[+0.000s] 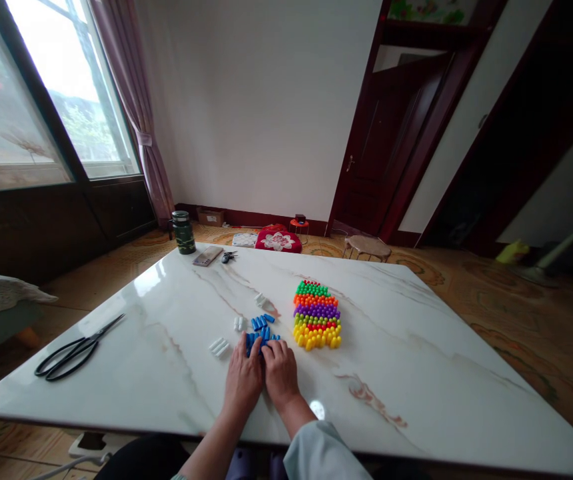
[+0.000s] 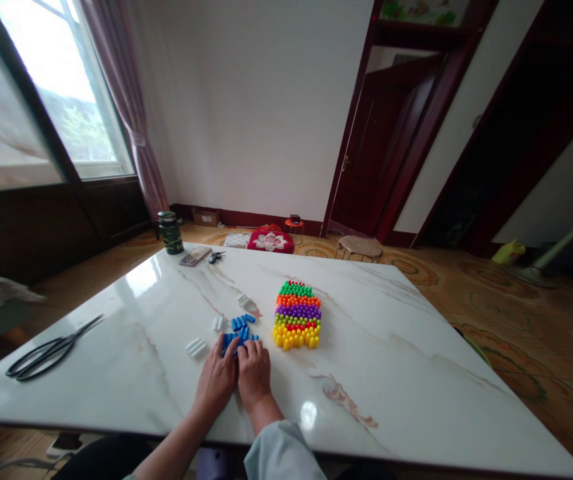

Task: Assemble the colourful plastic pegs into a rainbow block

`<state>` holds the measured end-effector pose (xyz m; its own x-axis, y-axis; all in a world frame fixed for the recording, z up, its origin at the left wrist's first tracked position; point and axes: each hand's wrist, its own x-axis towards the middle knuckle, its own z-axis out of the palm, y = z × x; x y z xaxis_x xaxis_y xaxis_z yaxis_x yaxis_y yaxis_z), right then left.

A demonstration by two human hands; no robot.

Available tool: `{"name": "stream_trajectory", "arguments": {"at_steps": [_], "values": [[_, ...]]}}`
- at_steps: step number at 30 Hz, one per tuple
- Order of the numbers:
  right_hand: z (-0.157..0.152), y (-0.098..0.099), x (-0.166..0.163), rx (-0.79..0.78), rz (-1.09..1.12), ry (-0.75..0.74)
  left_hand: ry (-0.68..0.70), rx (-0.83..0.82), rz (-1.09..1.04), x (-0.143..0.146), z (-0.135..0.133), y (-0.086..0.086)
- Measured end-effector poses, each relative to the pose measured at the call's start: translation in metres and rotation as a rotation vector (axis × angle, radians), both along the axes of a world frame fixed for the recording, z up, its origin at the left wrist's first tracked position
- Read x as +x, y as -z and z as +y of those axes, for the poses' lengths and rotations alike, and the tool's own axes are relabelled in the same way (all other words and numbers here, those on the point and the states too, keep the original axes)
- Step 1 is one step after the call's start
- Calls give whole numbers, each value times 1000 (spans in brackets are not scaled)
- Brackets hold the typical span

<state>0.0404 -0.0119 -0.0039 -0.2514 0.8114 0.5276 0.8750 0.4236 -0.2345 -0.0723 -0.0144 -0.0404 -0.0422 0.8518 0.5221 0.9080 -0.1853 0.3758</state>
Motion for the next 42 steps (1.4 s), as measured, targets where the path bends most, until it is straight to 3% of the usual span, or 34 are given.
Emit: {"name": "stream_trajectory", "arguments": {"at_steps": [6, 11, 23, 28, 34, 39, 42], "values": [[7, 16, -2, 2, 19, 138, -13, -16, 23, 1, 0, -2], [12, 27, -2, -57, 68, 106, -18, -3, 19, 1, 0, -1], [4, 7, 1, -55, 135, 143, -26, 32, 29, 2, 1, 3], [5, 11, 8, -58, 329, 103, -33, 40, 50, 2, 0, 2], [-4, 11, 42, -192, 723, 92, -37, 38, 104, 4, -2, 1], [-14, 15, 92, -392, 844, 134, -51, 13, 114, 4, -2, 0], [-19, 14, 121, -509, 771, 216, -53, -23, 99, 5, -2, -4]]}}
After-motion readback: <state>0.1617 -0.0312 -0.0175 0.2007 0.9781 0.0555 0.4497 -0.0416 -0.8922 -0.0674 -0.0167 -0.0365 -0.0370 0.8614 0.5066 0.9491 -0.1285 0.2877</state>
